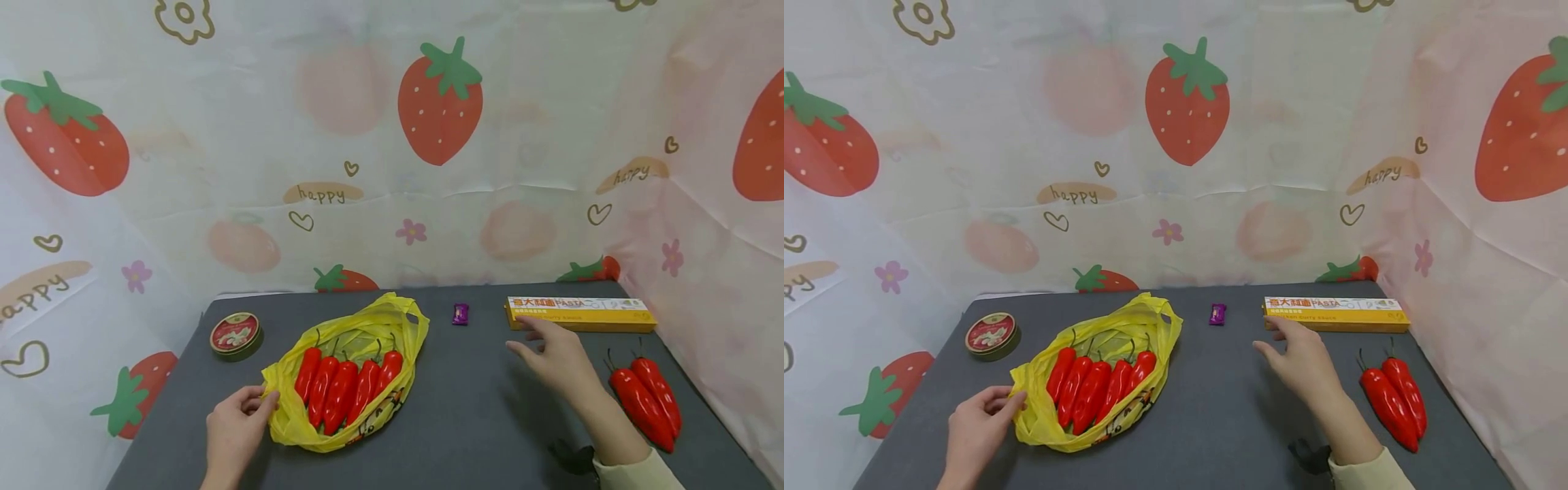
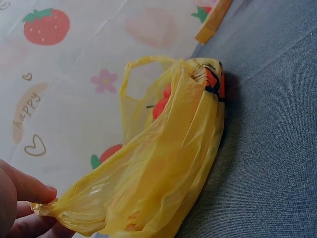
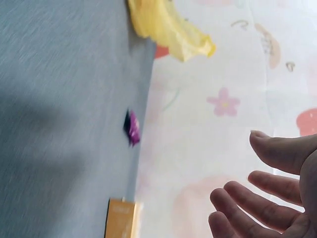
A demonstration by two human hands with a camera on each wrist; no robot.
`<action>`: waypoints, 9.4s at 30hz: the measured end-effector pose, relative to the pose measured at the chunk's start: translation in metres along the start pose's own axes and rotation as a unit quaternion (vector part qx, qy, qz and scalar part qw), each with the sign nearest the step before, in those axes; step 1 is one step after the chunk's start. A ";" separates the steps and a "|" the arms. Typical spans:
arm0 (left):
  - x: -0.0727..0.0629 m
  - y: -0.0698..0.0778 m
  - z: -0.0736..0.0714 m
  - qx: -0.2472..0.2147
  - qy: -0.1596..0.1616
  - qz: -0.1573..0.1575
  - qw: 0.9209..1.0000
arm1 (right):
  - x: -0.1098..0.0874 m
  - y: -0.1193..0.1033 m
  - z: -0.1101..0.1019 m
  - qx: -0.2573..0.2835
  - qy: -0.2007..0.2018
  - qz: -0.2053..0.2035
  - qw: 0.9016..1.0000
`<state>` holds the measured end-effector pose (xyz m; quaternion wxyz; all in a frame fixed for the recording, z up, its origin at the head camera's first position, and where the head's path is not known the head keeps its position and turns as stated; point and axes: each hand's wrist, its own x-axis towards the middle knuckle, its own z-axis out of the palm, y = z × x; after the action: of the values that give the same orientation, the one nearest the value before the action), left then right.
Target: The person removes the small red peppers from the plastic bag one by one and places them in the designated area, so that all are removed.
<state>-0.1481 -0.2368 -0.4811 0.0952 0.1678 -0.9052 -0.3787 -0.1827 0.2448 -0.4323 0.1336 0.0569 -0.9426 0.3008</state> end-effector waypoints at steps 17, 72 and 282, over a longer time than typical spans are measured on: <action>0.000 0.000 0.001 0.003 -0.006 0.001 1.000 | 0.029 -0.046 0.040 0.065 -0.044 -0.040 0.996; 0.002 -0.004 0.001 -0.005 -0.003 -0.022 1.000 | 0.048 -0.093 0.170 0.140 -0.225 0.050 0.963; -0.001 -0.004 -0.005 0.003 0.040 0.016 0.999 | 0.016 -0.098 0.155 0.351 -0.163 -0.013 0.922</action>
<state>-0.1445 -0.2423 -0.4808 0.1371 0.1687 -0.9042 -0.3676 -0.2135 0.0748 -0.4955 -0.0463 0.1609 -0.7844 0.5973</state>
